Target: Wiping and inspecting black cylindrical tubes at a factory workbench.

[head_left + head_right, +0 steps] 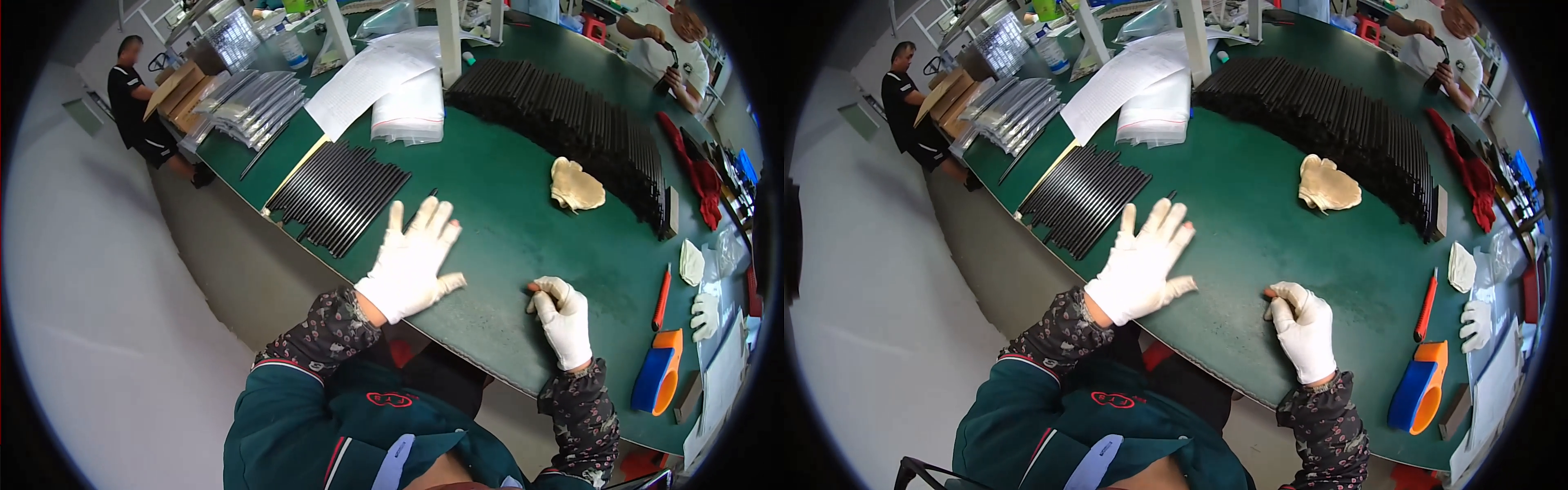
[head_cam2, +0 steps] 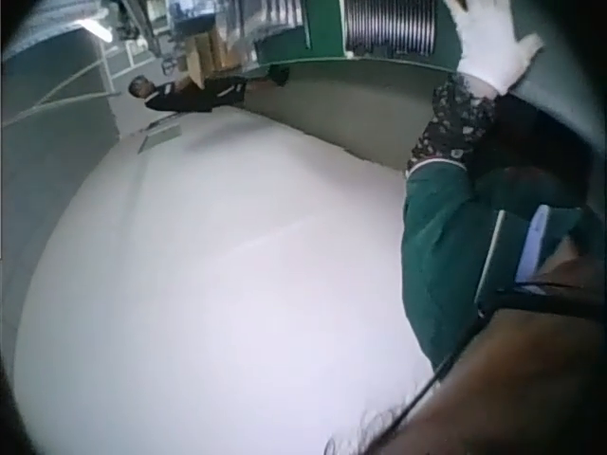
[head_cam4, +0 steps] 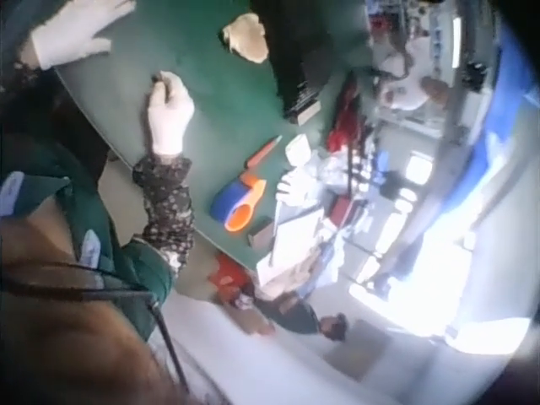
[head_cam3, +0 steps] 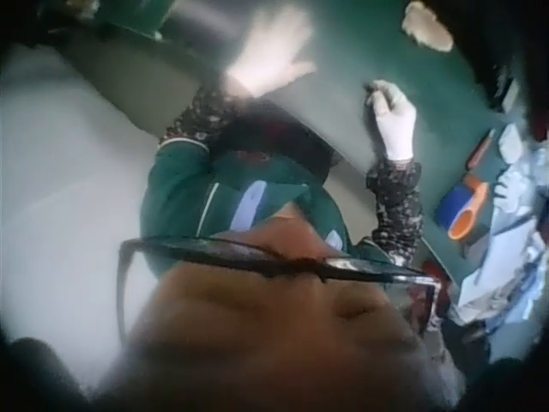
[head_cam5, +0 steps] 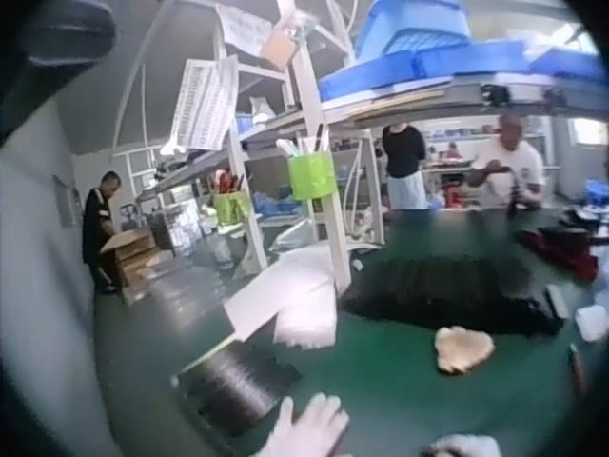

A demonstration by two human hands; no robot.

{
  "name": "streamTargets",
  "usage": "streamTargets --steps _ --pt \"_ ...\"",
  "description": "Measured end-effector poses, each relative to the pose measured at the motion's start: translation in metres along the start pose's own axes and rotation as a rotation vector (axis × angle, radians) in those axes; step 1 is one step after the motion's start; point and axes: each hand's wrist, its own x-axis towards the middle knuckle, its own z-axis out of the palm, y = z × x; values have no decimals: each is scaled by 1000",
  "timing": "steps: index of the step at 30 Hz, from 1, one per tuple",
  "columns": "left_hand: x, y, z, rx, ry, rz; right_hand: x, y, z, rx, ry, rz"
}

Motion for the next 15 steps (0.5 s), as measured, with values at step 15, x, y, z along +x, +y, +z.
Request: streamTargets --steps 15 --pt "-18 -86 14 179 -114 -446 -2 -1 -1 29 -19 55"
